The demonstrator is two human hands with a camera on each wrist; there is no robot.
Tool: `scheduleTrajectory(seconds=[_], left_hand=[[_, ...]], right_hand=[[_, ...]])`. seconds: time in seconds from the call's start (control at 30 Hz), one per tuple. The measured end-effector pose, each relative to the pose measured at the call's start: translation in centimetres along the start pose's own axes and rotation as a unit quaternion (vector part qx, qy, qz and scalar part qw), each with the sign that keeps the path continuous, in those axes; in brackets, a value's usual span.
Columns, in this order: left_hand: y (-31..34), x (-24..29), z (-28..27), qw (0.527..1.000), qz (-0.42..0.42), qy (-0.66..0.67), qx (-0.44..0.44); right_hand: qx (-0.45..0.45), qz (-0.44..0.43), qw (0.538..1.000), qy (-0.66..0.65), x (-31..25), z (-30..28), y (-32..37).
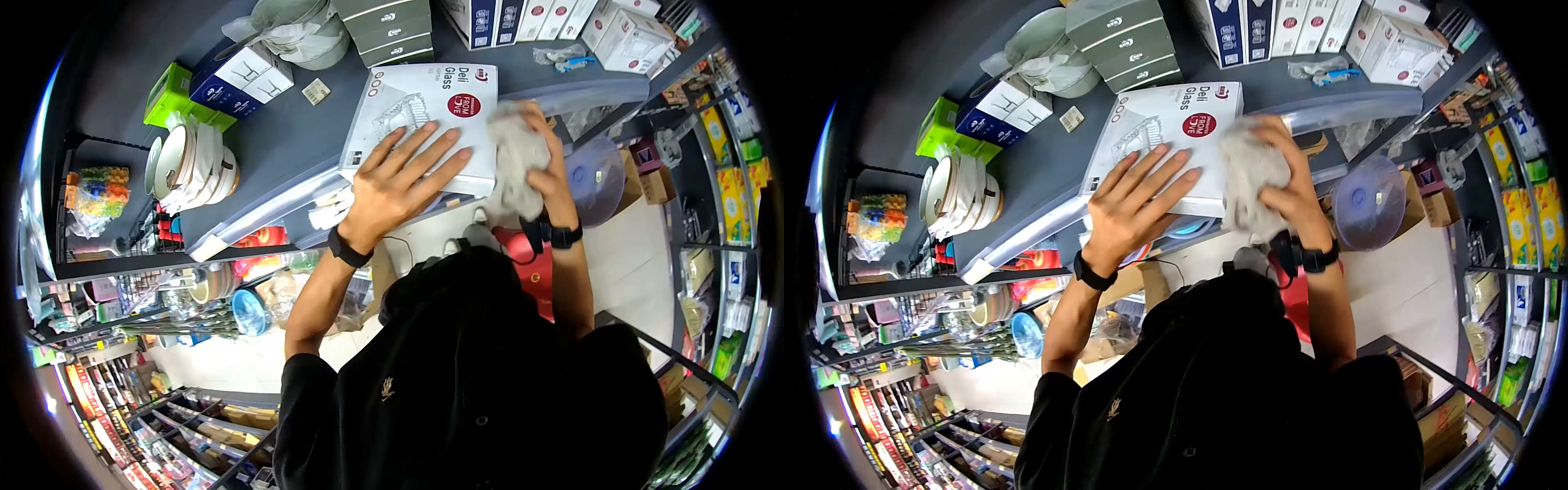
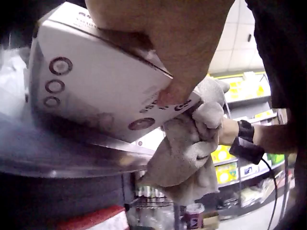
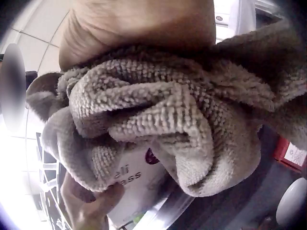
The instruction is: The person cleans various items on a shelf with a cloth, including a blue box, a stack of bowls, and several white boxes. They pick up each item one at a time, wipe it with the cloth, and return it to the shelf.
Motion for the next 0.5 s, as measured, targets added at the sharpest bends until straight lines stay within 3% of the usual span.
scheduleTrajectory(seconds=[0.07,0.13,0.17,0.27,0.4,0.5], left_hand=[[0.9,-0.8,-0.1,0.999,0.033,0.004,0.014],[1.7,-1.4,-0.1,0.999,0.035,0.020,0.027],[1.9,-1.7,-0.2,0.999,0.035,0.027,0.028],[3.6,-2.7,-0.1,0.999,0.030,0.021,0.031],[5.3,-3.8,0.0,0.998,-0.001,0.050,0.026],[5.6,-3.0,-0.1,0.997,-0.050,0.051,0.018]], right_hand=[[0.056,-0.020,0.997,0.055,1.8,-0.1,-1.5],[0.136,0.041,0.984,0.111,2.5,-0.3,-3.0],[0.139,0.039,0.983,0.110,2.1,0.3,-3.2],[0.181,0.138,0.965,0.127,0.8,1.7,-2.8],[0.134,0.118,0.983,-0.029,3.0,1.1,-1.6],[0.181,0.224,0.914,-0.284,9.4,-6.3,1.6]])
Point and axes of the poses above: each hand's wrist, its own y-axis away from the middle knuckle, its own z-axis out of the palm, x = y × z, the point moved 3 cm from there along -y, towards the middle knuckle, and after that the axes turned 14 degrees about -y, right-handed, at the moved point
